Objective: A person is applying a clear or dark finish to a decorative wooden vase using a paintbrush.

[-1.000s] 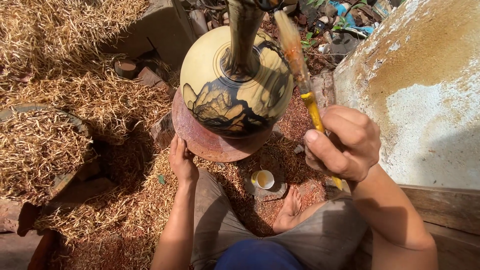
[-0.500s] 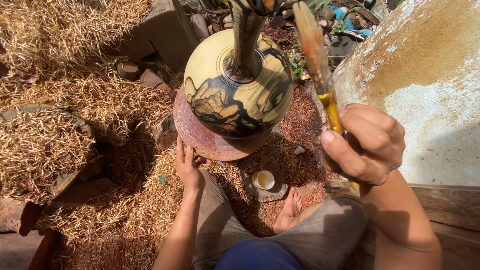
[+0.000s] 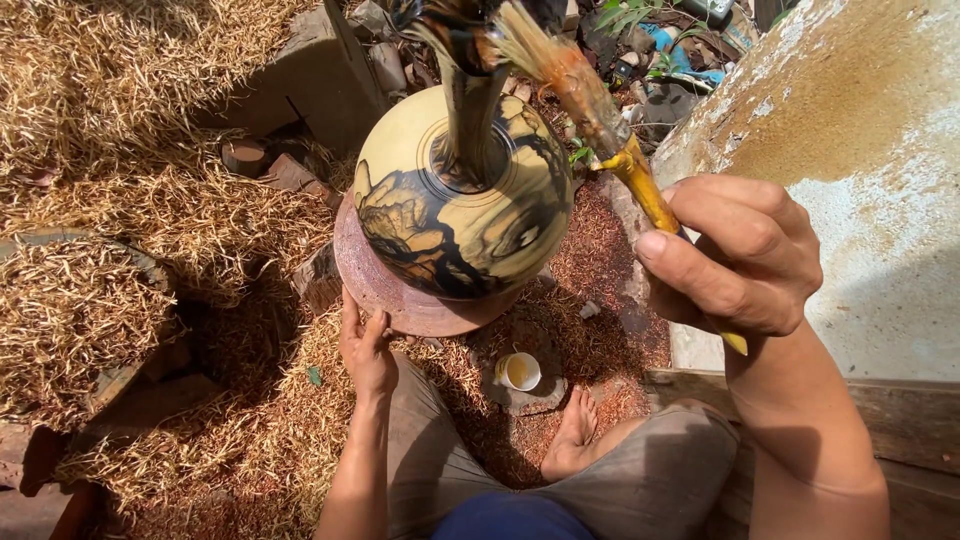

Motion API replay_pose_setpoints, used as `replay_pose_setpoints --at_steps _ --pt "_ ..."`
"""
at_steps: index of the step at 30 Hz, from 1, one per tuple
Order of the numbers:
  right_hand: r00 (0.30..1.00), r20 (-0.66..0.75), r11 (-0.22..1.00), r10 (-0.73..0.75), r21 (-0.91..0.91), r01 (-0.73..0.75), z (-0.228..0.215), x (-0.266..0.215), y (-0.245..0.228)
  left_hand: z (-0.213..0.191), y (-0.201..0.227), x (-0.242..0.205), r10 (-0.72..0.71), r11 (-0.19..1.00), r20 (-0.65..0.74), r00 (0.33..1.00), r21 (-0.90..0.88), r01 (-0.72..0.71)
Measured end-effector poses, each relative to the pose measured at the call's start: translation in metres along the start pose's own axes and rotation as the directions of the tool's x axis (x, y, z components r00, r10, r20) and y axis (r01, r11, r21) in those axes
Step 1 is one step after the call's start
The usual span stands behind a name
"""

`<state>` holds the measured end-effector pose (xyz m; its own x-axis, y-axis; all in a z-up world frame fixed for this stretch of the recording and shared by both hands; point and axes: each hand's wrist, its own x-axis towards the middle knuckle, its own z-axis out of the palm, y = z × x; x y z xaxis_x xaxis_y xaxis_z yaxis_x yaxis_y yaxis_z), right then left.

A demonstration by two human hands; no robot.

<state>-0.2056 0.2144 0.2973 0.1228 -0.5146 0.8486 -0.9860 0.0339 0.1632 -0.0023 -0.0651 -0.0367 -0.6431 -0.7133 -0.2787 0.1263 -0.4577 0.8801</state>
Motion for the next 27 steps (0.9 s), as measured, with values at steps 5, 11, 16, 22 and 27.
replay_pose_setpoints --at_steps 5,11,16,22,27 --pt "0.969 0.097 0.970 0.229 0.063 -0.235 -0.027 0.004 -0.050 0.010 0.059 0.035 -0.032 0.998 0.119 0.992 0.060 0.025" --pt "0.824 -0.021 0.823 0.566 0.082 -0.563 -0.043 0.028 -0.114 -0.001 0.040 0.060 -0.024 0.999 0.110 0.994 0.050 0.019" --pt "0.880 0.127 0.889 0.458 -0.062 -0.454 -0.032 0.071 -0.093 0.002 0.024 0.047 0.015 0.997 0.087 0.996 0.070 -0.021" --pt "0.897 0.147 0.908 0.416 -0.121 -0.401 -0.033 0.063 -0.094 0.013 0.025 0.019 0.052 0.975 0.048 0.997 0.215 -0.061" --pt "0.800 -0.031 0.796 0.599 -0.089 -0.599 -0.017 0.084 -0.093 0.012 0.025 0.029 0.079 0.974 0.035 0.996 0.209 -0.084"
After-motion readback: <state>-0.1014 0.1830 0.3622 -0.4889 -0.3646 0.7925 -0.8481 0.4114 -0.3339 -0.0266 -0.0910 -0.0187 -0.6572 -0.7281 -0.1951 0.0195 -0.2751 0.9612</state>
